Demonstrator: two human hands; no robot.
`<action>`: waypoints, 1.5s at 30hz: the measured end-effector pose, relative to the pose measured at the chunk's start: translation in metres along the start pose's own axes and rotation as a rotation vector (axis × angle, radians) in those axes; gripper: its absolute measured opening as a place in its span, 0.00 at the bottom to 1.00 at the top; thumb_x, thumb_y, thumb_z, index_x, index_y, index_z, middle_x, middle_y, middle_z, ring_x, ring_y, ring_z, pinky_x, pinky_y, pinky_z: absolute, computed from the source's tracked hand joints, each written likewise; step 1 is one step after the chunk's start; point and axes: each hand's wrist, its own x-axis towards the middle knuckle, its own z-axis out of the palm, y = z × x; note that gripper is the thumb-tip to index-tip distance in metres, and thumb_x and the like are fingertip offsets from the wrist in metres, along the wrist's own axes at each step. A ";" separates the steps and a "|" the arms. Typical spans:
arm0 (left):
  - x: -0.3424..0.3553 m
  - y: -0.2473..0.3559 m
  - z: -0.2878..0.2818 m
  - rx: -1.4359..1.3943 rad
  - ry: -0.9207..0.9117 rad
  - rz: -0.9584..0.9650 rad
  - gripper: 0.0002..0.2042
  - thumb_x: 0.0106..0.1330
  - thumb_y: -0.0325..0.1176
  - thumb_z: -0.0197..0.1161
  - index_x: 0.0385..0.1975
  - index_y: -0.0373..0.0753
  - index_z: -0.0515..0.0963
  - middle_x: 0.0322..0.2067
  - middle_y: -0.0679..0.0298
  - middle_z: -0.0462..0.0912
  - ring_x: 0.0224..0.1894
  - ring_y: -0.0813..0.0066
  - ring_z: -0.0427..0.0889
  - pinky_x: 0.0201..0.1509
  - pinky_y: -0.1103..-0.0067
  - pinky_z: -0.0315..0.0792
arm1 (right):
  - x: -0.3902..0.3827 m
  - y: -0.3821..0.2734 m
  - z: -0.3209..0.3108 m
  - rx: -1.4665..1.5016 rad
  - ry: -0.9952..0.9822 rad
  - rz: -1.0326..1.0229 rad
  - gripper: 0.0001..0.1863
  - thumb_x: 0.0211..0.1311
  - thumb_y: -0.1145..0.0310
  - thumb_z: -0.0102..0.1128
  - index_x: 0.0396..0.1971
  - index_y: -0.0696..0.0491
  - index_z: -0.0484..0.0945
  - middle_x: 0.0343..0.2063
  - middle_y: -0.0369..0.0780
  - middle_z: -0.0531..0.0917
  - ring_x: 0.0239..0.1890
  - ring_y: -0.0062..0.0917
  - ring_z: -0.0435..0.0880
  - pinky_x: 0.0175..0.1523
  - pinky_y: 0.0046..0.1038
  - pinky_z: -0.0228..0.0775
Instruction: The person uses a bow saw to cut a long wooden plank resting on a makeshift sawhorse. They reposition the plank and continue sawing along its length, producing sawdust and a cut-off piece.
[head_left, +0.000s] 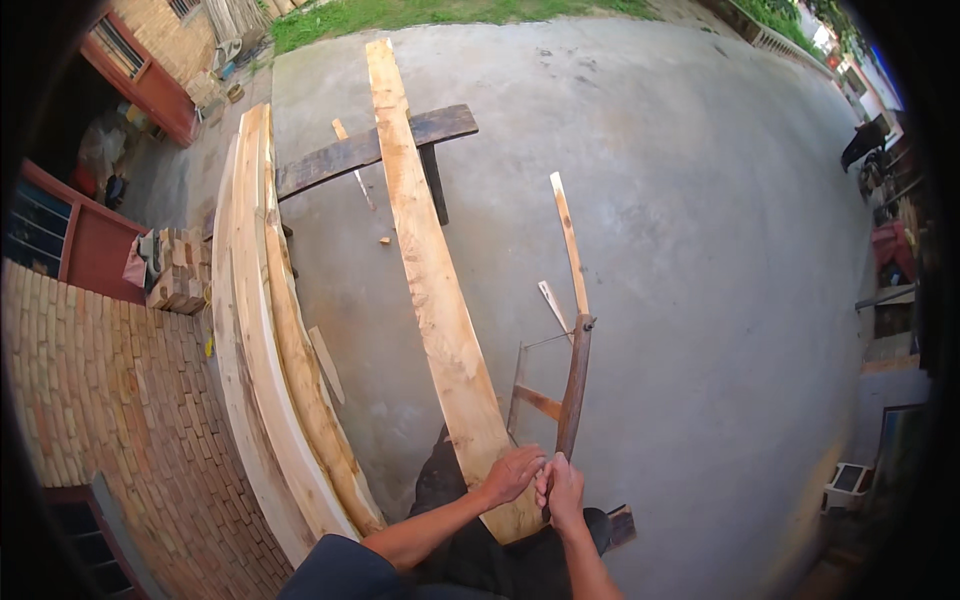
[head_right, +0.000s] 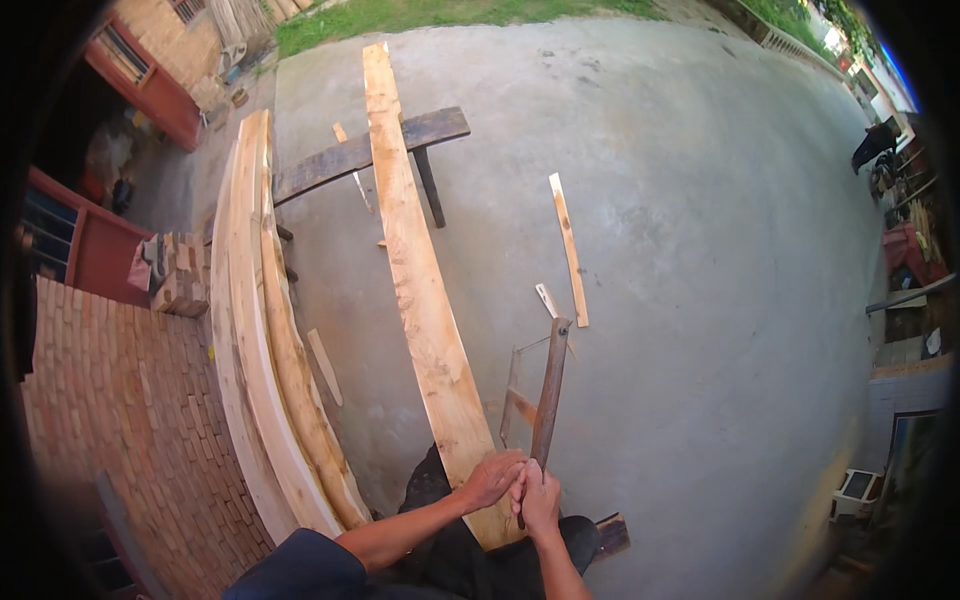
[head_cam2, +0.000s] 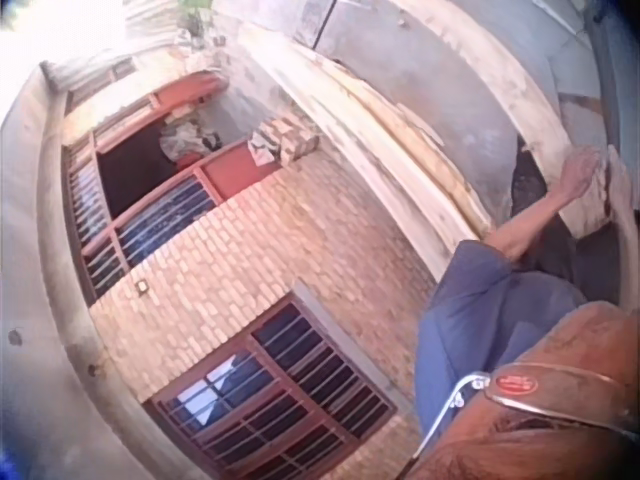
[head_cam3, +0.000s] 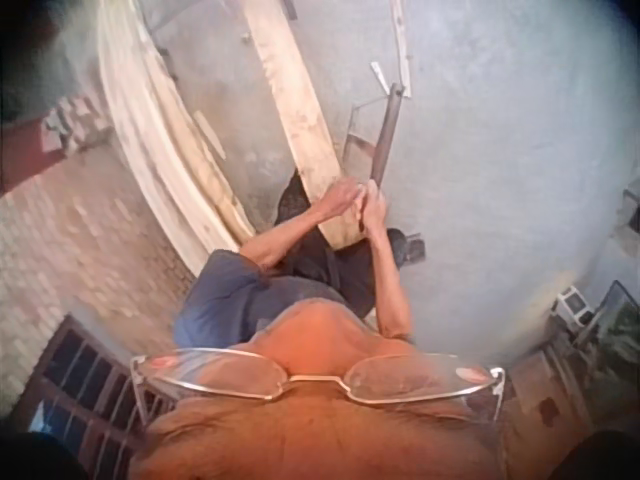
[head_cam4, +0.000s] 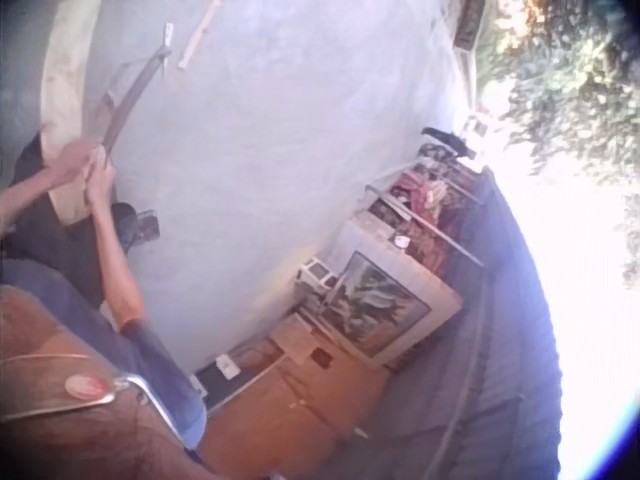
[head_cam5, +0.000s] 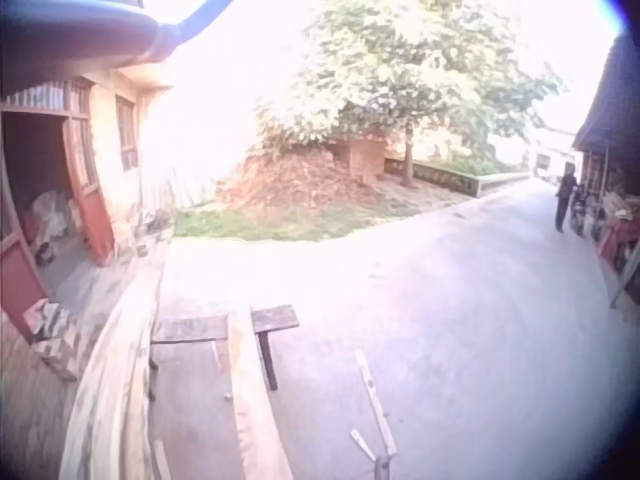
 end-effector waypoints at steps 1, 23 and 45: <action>-0.016 0.003 0.009 -0.103 -0.068 -0.037 0.18 0.78 0.36 0.54 0.63 0.38 0.77 0.56 0.54 0.84 0.61 0.52 0.81 0.65 0.66 0.76 | -0.002 0.004 0.002 -0.026 -0.014 -0.005 0.25 0.82 0.47 0.46 0.29 0.52 0.69 0.15 0.37 0.73 0.11 0.20 0.69 0.18 0.23 0.61; -0.020 0.074 0.000 -0.286 0.012 0.020 0.08 0.65 0.39 0.59 0.33 0.41 0.78 0.31 0.57 0.81 0.38 0.51 0.78 0.46 0.62 0.73 | -0.039 -0.038 0.013 -0.121 -0.069 0.094 0.28 0.81 0.44 0.48 0.28 0.54 0.69 0.14 0.39 0.71 0.11 0.22 0.67 0.18 0.25 0.59; -0.043 0.183 -0.041 -0.367 -0.045 0.177 0.09 0.61 0.36 0.63 0.19 0.44 0.78 0.20 0.65 0.71 0.28 0.62 0.71 0.37 0.67 0.65 | -0.144 -0.122 0.025 -0.076 -0.037 0.118 0.36 0.68 0.33 0.62 0.29 0.56 0.68 0.14 0.39 0.70 0.12 0.21 0.65 0.17 0.24 0.56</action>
